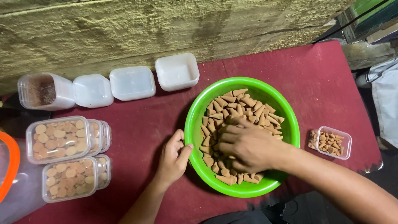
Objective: Packing incense cones from a large green bowl into small clear plastic containers.
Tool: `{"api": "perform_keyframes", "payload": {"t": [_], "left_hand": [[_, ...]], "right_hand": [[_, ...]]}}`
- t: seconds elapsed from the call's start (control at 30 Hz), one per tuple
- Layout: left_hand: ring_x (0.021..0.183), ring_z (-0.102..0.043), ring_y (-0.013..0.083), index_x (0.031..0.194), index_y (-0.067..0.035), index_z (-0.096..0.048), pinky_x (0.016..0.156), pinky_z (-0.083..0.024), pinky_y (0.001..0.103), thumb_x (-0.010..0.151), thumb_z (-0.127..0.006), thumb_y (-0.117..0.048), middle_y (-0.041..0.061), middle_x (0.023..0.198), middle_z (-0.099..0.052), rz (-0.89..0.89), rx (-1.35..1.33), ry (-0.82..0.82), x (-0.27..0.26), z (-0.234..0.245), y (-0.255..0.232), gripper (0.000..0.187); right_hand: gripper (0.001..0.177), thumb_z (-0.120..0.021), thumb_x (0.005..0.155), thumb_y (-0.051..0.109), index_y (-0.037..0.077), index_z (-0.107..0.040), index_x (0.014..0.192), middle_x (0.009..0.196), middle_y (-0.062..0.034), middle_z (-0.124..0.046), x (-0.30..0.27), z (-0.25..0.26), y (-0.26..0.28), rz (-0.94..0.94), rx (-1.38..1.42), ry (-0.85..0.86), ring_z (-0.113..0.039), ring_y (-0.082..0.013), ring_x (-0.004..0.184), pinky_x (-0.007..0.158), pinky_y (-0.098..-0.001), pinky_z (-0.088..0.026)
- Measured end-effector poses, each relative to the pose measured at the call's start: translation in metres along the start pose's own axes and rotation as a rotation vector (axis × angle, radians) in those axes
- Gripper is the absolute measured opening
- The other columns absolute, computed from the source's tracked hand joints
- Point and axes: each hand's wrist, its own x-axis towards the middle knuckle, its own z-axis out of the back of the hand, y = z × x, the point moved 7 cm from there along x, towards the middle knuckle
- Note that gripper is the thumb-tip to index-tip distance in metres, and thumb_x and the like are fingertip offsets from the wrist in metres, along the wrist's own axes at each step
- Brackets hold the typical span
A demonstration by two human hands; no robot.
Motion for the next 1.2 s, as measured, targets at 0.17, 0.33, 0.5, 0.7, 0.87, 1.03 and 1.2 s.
{"api": "perform_keyframes", "payload": {"t": [0.17, 0.33, 0.5, 0.7, 0.87, 1.03, 1.2], "left_hand": [[0.043, -0.062, 0.0191, 0.078, -0.006, -0.064, 0.048, -0.055, 0.031, 0.090, -0.057, -0.011, 0.013, 0.051, -0.066, 0.040, -0.033, 0.054, 0.003, -0.001, -0.015, 0.015], [0.049, -0.051, 0.0131, 0.068, -0.007, -0.066, 0.047, -0.051, 0.030, 0.095, -0.058, -0.014, 0.006, 0.049, -0.058, 0.075, 0.008, 0.062, 0.002, 0.005, 0.018, 0.029], [0.055, -0.047, 0.0141, 0.063, -0.008, -0.059, 0.054, -0.047, 0.031, 0.098, -0.057, -0.015, 0.003, 0.049, -0.049, 0.055, 0.074, 0.040, 0.002, 0.006, 0.006, 0.035], [0.054, -0.045, 0.0148, 0.061, -0.008, -0.059, 0.053, -0.046, 0.032, 0.098, -0.058, -0.015, 0.005, 0.047, -0.048, 0.049, 0.099, 0.002, 0.000, 0.006, -0.005, 0.038], [0.057, -0.045, 0.0156, 0.061, -0.009, -0.057, 0.055, -0.047, 0.034, 0.097, -0.059, -0.014, 0.004, 0.049, -0.047, 0.066, 0.105, 0.006, -0.001, 0.004, -0.013, 0.036], [0.058, -0.047, 0.0148, 0.062, -0.009, -0.057, 0.055, -0.047, 0.034, 0.097, -0.059, -0.014, 0.003, 0.050, -0.047, 0.066, 0.123, 0.013, -0.001, 0.003, -0.018, 0.035], [0.057, -0.047, 0.0148, 0.061, -0.009, -0.058, 0.054, -0.047, 0.033, 0.096, -0.059, -0.014, 0.002, 0.049, -0.047, 0.057, 0.121, 0.021, 0.000, 0.004, -0.006, 0.036]], "right_hand": [[0.033, -0.063, 0.066, 0.044, 0.020, -0.064, 0.089, 0.099, -0.0035, -0.064, -0.020, 0.028, -0.027, -0.144, -0.201, 0.027, -0.057, -0.0285, 0.105, 0.101, -0.0626, -0.034], [0.031, -0.057, 0.073, 0.044, 0.019, -0.060, 0.090, 0.101, -0.0063, -0.060, 0.004, 0.035, -0.033, -0.198, -0.109, -0.089, -0.058, -0.0301, 0.114, 0.098, -0.0549, -0.039], [0.028, -0.053, 0.092, 0.029, 0.011, -0.067, 0.108, 0.106, -0.0101, -0.067, 0.060, -0.004, -0.017, -0.061, -0.141, -0.080, -0.057, -0.0310, 0.121, 0.092, -0.0461, -0.044], [0.042, -0.045, 0.098, 0.049, 0.018, -0.071, 0.110, 0.108, -0.0026, -0.074, 0.055, -0.013, 0.014, -0.176, -0.152, 0.676, -0.039, -0.0282, 0.144, 0.121, -0.0538, -0.019], [0.035, -0.057, 0.090, 0.036, 0.022, -0.061, 0.122, 0.115, -0.0014, -0.062, -0.005, -0.034, 0.001, -0.099, -0.037, 0.314, -0.050, -0.0316, 0.118, 0.101, -0.0523, -0.033], [0.024, -0.064, 0.080, 0.031, 0.021, -0.063, 0.101, 0.108, -0.0019, -0.059, -0.033, -0.003, -0.006, -0.082, -0.217, 0.041, -0.049, -0.0293, 0.107, 0.086, -0.0464, -0.039], [0.022, -0.057, 0.087, 0.029, 0.018, -0.065, 0.104, 0.106, -0.0053, -0.059, -0.033, 0.030, -0.019, -0.191, -0.435, -0.243, -0.052, -0.0330, 0.129, 0.096, -0.0516, -0.037]]}}
